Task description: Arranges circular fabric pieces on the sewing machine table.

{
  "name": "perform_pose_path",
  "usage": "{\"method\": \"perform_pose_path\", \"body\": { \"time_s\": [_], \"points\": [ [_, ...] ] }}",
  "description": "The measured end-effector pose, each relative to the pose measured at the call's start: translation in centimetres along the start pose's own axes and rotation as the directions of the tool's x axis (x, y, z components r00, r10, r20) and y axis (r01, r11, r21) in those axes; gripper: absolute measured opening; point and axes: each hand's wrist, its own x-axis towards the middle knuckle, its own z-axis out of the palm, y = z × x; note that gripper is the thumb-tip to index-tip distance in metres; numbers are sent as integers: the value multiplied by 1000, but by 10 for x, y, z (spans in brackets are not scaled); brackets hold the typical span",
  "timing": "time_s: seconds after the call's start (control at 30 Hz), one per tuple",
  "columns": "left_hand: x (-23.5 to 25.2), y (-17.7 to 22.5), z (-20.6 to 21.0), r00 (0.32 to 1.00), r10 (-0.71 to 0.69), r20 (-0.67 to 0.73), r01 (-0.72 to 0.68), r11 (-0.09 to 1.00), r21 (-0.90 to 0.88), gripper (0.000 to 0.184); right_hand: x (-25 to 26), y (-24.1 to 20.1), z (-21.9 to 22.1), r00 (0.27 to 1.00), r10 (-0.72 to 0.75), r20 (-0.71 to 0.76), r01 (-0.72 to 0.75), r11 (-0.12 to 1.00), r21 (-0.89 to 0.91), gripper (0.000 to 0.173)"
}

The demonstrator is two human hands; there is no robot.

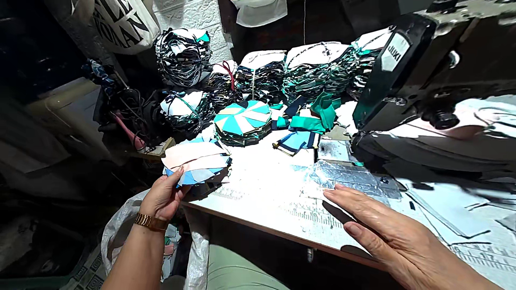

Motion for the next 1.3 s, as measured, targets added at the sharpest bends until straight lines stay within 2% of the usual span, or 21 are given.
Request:
{"method": "perform_pose_path", "body": {
  "time_s": [0.17, 0.27, 0.43, 0.63, 0.83, 1.0, 1.07, 1.13, 1.2, 1.27, 1.3],
  "points": [
    [6, 1, -2, 999, -33, 16, 32, 998, 58, 27, 0, 1, 1, 1000, 9, 0, -9, 1000, 6, 58],
    [5, 5, 0, 999, -30, 25, 25, 986, 166, 26, -1, 2, 1, 1000, 5, 2, -5, 1000, 4, 58],
    [8, 17, -11, 999, -3, 50, -17, 916, 400, 33, -1, 2, 1, 1000, 4, -4, -4, 1000, 10, 57],
    [21, 20, -28, 994, 100, -40, -70, 885, 461, 11, -1, 2, 0, 1000, 13, 8, -13, 1000, -3, 57],
    [28, 14, -29, 984, 165, -73, -103, 848, 520, 29, -2, 3, 1, 1000, 15, -6, -15, 1000, 7, 56],
    [27, 12, -27, 972, 230, -51, -152, 780, 608, 33, -2, 2, 2, 1000, 21, -14, -21, 1000, -13, 56],
    [26, 13, -30, 946, 324, -11, -206, 627, 752, 35, -2, 1, 3, 1000, 19, -23, -19, 1000, -18, 56],
    [20, 14, -30, 874, 479, 81, -271, 342, 900, 42, -2, 0, 3, 999, 19, -28, -20, 1000, -18, 56],
    [11, 16, -24, 779, 591, 209, -323, 93, 942, 45, -1, 1, 3, 999, 9, -33, -10, 1000, -15, 55],
    [8, 15, -15, 706, 626, 332, -400, -34, 916, 39, -1, 1, 4, 999, 6, -33, -6, 1000, -7, 55],
    [9, 14, -11, 684, 617, 389, -451, -61, 890, 36, -1, 1, 4, 999, 8, -31, -8, 1000, -8, 55]
  ]
}}
